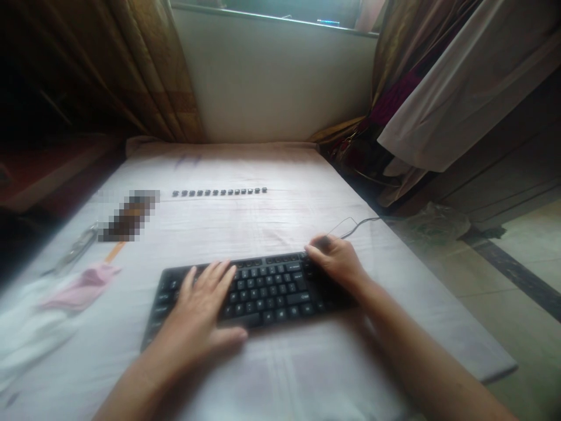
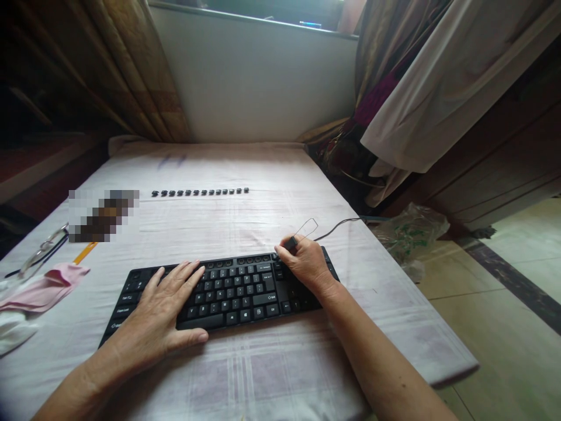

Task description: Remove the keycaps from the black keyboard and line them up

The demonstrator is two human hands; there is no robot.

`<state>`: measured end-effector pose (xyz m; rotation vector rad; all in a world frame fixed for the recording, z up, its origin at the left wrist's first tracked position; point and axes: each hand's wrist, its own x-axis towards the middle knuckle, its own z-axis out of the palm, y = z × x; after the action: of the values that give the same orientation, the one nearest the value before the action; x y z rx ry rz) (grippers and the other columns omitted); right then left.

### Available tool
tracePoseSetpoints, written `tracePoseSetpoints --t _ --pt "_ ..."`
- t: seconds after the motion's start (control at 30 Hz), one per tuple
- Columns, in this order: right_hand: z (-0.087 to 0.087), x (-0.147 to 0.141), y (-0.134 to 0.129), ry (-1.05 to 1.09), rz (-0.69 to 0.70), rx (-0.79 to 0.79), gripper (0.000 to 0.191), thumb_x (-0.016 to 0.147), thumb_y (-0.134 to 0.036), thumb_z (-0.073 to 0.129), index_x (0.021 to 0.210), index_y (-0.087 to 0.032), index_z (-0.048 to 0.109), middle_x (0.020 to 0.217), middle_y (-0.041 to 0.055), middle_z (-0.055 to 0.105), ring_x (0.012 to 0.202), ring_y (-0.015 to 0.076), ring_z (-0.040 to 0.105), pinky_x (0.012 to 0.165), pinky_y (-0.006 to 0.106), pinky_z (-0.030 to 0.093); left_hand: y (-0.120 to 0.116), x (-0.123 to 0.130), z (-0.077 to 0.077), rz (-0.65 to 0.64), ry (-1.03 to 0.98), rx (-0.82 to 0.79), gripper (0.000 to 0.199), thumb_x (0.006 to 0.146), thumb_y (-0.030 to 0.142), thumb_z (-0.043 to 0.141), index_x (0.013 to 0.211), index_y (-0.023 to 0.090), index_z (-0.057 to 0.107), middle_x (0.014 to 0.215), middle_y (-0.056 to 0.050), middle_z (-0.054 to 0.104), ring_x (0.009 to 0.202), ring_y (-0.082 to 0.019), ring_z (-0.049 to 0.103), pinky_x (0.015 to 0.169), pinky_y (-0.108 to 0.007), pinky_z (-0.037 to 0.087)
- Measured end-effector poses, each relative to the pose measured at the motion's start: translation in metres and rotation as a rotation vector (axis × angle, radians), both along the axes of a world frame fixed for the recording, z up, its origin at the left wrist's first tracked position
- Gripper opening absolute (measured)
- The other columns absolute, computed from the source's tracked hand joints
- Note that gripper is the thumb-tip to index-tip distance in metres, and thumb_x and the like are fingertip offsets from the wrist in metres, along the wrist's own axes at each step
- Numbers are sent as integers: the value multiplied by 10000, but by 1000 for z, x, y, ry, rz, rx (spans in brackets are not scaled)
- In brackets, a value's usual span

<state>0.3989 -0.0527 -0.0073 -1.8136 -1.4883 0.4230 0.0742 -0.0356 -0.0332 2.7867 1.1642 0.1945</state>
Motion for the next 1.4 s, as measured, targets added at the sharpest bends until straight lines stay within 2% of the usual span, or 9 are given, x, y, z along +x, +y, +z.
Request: tracePoseSetpoints --t 0.13,0.27,0.47,0.7,0.87,1.17,1.3,1.4 --pt "-4 6 7 -135 68 64 244 788 -430 633 644 -233 644 647 23 715 600 189 659 607 281 506 0 0 1 4 -6 -7 1015 731 640 643 1547 230 199 1589 -134 290 1439 -370 288 1179 -576 108" --pt "-5 7 15 -207 106 50 309 817 -471 617 619 -236 651 616 17 710 576 188 661 597 274 501 0 0 1 4 -17 -13 1016 725 647 642 1546 232 212 1588 -131 294 1433 -378 299 1178 -580 109" --pt "-9 1 22 -296 59 53 315 814 -467 635 599 -238 661 601 28 712 589 207 680 577 280 486 -1 0 0 4 -22 -9 1017 728 647 642 1549 240 200 1591 -129 285 1435 -373 295 1181 -569 97" --pt "-12 -3 22 -284 29 68 325 816 -459 612 584 -233 642 611 50 713 604 225 684 587 293 480 0 1 2 6 19 -19 1017 739 660 622 1549 229 181 1597 -138 266 1450 -356 267 1180 -569 91" --pt "-11 -4 21 -248 11 86 348 804 -465 602 548 -229 603 561 45 668 566 224 662 587 300 467 -1 1 3 8 23 -14 1002 737 634 632 1542 217 206 1594 -142 271 1450 -357 267 1181 -565 91" --pt "-6 -2 18 -94 -35 156 464 809 -543 568 499 -200 521 463 -1 522 469 146 527 518 263 397 0 -1 -1 1 5 -1 1017 724 650 637 1543 223 212 1592 -130 284 1438 -371 288 1182 -565 98" --pt "-5 5 14 79 -7 116 477 824 -610 523 633 -182 612 545 19 602 508 158 571 524 261 446 0 -1 -2 -2 6 -3 1021 722 671 623 1544 224 214 1598 -119 273 1432 -384 294 1180 -576 114" --pt "-1 13 11 222 50 13 459 821 -619 523 795 -176 639 591 17 623 504 160 582 521 276 478 0 0 0 3 11 -7 1018 723 665 625 1545 239 203 1602 -109 265 1439 -376 284 1182 -574 117"
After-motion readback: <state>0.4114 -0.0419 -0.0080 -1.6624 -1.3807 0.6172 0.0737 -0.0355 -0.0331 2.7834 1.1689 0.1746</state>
